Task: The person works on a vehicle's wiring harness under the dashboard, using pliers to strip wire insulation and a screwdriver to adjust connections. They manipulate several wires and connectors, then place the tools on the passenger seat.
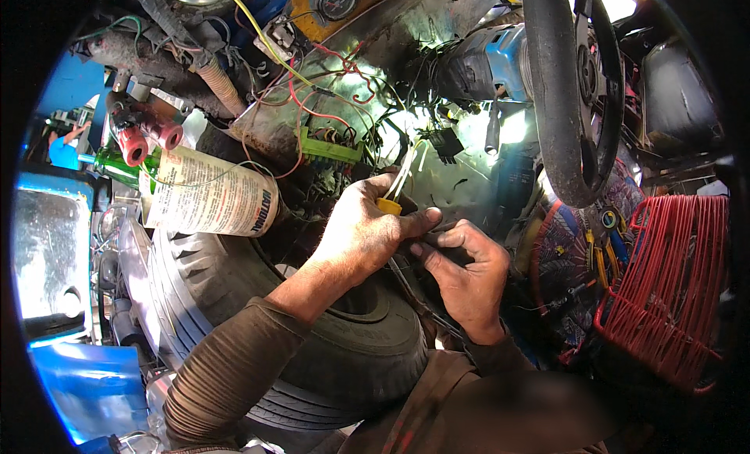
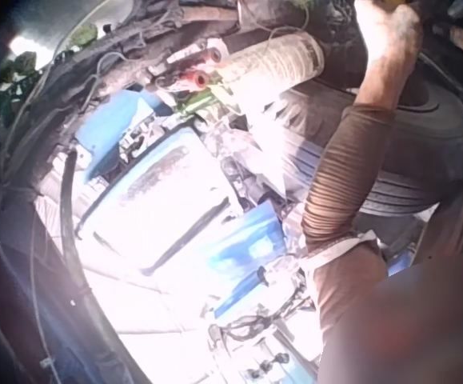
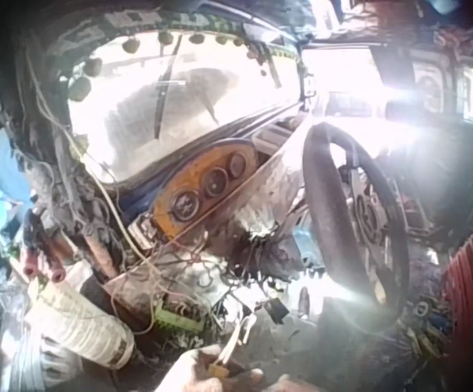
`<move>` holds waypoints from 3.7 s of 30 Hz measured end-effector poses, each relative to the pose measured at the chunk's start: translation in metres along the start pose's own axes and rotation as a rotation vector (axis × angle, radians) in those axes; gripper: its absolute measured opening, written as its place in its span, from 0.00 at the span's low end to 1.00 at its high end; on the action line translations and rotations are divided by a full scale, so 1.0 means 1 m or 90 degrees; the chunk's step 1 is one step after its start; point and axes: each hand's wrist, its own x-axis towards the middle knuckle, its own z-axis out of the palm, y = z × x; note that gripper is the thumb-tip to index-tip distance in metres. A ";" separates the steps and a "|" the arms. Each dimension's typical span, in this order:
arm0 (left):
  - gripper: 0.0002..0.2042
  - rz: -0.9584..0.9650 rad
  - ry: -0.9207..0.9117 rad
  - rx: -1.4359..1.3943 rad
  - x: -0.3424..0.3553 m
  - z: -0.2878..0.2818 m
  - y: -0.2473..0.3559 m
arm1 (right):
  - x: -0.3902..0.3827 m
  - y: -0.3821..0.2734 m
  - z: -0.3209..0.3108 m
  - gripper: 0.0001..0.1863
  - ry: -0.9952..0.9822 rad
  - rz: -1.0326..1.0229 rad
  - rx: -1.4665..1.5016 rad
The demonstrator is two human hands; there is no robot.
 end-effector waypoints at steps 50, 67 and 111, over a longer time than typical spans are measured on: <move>0.12 0.022 0.032 0.020 0.004 0.003 -0.012 | 0.000 0.019 -0.013 0.21 -0.091 0.092 0.150; 0.21 -0.004 -0.062 0.108 0.003 0.006 -0.015 | -0.001 0.033 -0.014 0.20 0.044 -0.142 -0.058; 0.20 -0.063 -0.071 0.065 -0.001 0.008 0.004 | 0.017 0.044 -0.016 0.21 0.027 -0.168 -0.007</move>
